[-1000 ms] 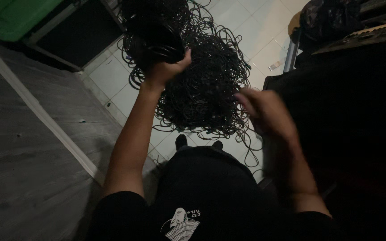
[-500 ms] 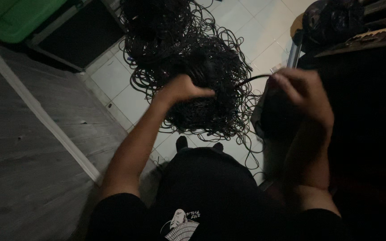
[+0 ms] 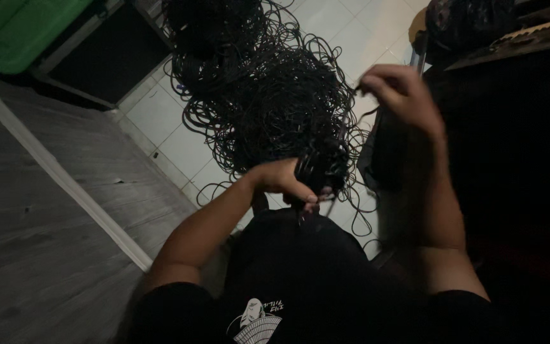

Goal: The person untangles individual black cables from a large pile on the tiled floor, coils them by hand, and places them into a white plastic bin.

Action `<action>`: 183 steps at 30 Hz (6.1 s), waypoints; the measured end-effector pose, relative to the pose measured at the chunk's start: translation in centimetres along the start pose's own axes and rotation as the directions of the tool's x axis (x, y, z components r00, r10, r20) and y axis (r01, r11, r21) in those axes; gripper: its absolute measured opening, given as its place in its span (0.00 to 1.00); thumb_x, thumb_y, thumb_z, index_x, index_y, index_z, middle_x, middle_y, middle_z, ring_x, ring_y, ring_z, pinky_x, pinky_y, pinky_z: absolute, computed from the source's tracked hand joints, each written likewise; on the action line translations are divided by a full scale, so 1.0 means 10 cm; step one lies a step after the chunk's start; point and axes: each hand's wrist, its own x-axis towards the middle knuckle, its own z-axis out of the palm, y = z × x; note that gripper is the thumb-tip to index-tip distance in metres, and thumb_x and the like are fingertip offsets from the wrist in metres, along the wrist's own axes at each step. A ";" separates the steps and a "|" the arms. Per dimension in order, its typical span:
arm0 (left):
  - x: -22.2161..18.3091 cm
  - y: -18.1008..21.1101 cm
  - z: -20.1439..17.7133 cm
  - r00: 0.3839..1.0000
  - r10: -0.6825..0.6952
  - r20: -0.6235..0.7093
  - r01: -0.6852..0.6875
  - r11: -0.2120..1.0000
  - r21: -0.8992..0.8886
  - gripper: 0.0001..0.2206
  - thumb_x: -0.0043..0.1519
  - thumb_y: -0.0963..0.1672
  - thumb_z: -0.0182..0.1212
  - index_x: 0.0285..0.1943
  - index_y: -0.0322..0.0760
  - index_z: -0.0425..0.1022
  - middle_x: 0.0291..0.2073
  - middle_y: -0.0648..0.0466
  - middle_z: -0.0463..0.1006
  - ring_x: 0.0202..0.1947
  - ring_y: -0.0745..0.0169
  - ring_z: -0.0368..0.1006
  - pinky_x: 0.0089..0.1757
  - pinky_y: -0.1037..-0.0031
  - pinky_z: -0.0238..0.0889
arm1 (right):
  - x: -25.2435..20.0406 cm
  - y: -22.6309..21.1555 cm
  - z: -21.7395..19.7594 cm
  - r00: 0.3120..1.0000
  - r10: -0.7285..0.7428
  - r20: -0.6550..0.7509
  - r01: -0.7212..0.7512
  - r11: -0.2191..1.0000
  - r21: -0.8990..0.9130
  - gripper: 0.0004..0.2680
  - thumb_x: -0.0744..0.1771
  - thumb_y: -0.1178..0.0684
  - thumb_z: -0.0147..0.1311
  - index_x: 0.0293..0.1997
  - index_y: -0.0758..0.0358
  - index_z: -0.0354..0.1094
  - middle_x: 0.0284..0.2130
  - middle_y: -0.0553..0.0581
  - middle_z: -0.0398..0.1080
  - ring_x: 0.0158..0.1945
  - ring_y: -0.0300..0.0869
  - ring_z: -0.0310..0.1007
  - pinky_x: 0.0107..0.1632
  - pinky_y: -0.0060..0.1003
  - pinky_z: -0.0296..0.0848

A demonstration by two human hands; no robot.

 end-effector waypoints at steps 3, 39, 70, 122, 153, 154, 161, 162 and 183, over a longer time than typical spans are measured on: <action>-0.02 0.04 -0.03 0.949 0.310 0.058 -0.299 0.943 -0.147 0.15 0.61 0.46 0.63 0.51 0.31 0.72 0.33 0.52 0.80 0.34 0.59 0.78 0.41 0.63 0.76 | 0.11 0.72 0.78 0.990 0.091 0.109 -0.126 0.916 0.382 0.14 0.75 0.51 0.53 0.34 0.69 0.66 0.28 0.52 0.62 0.33 0.36 0.59 0.38 0.35 0.62; -0.28 0.44 -0.26 0.864 0.498 -0.075 -0.501 0.833 -0.233 0.21 0.58 0.45 0.72 0.58 0.34 0.73 0.41 0.51 0.81 0.42 0.59 0.79 0.50 0.62 0.76 | 0.29 0.60 1.05 0.995 -0.041 0.095 0.009 0.949 0.316 0.20 0.74 0.43 0.41 0.23 0.61 0.62 0.18 0.45 0.60 0.22 0.32 0.57 0.26 0.31 0.58; -0.30 0.38 0.41 0.939 -0.235 -0.252 0.323 0.855 0.405 0.29 0.47 0.55 0.73 0.48 0.30 0.77 0.36 0.48 0.81 0.37 0.53 0.79 0.39 0.64 0.77 | 0.48 -0.15 0.44 0.995 -0.089 0.036 0.095 0.964 -0.248 0.22 0.75 0.45 0.51 0.20 0.64 0.69 0.13 0.54 0.62 0.15 0.42 0.57 0.22 0.38 0.53; -1.47 1.13 -0.52 0.045 0.913 -0.405 -0.508 0.370 0.778 0.24 0.73 0.60 0.46 0.55 0.42 0.72 0.38 0.53 0.74 0.40 0.61 0.71 0.48 0.69 0.69 | -0.89 0.29 1.44 0.962 0.086 0.257 -0.122 0.984 0.129 0.16 0.73 0.45 0.45 0.27 0.63 0.62 0.20 0.50 0.58 0.25 0.36 0.58 0.30 0.35 0.63; -0.33 0.38 -0.08 0.829 0.474 -0.296 -0.542 0.810 -0.222 0.20 0.66 0.49 0.64 0.60 0.31 0.69 0.34 0.48 0.78 0.37 0.57 0.77 0.48 0.60 0.74 | 0.30 0.99 1.21 0.986 0.098 0.131 -0.140 0.919 0.368 0.14 0.74 0.46 0.48 0.34 0.64 0.67 0.28 0.45 0.61 0.34 0.33 0.57 0.37 0.34 0.60; -0.32 0.44 -0.17 0.780 0.519 -0.348 -0.605 0.767 -0.214 0.21 0.65 0.49 0.63 0.61 0.33 0.69 0.35 0.49 0.78 0.40 0.57 0.76 0.50 0.60 0.72 | 0.25 1.09 1.35 0.957 0.209 0.200 -0.272 0.885 0.378 0.16 0.75 0.46 0.45 0.31 0.63 0.65 0.24 0.47 0.56 0.29 0.35 0.52 0.32 0.36 0.52; -0.60 0.63 -1.07 0.187 0.669 -0.719 -0.495 0.696 0.519 0.15 0.70 0.50 0.61 0.55 0.35 0.75 0.42 0.53 0.79 0.47 0.60 0.76 0.52 0.61 0.72 | -0.11 0.58 1.57 0.966 0.045 0.256 -0.078 0.989 0.122 0.14 0.73 0.44 0.44 0.37 0.64 0.69 0.27 0.50 0.67 0.32 0.37 0.65 0.36 0.36 0.68; -0.68 0.58 -1.18 0.049 0.691 -0.721 -0.321 0.694 0.644 0.15 0.71 0.50 0.62 0.55 0.33 0.77 0.45 0.53 0.80 0.48 0.60 0.77 0.53 0.62 0.71 | -0.21 0.37 1.49 0.931 0.173 0.322 -0.196 0.980 0.041 0.15 0.73 0.43 0.45 0.35 0.63 0.69 0.24 0.54 0.65 0.28 0.40 0.64 0.33 0.38 0.67; -0.31 -0.19 -0.49 0.988 0.152 0.006 -0.105 0.712 -0.694 0.30 0.53 0.46 0.65 0.64 0.26 0.68 0.44 0.43 0.80 0.46 0.47 0.80 0.35 0.69 0.74 | 0.86 -0.28 0.88 0.890 -0.285 0.356 0.219 0.952 0.214 0.08 0.68 0.48 0.58 0.41 0.61 0.77 0.36 0.54 0.77 0.42 0.40 0.77 0.48 0.37 0.76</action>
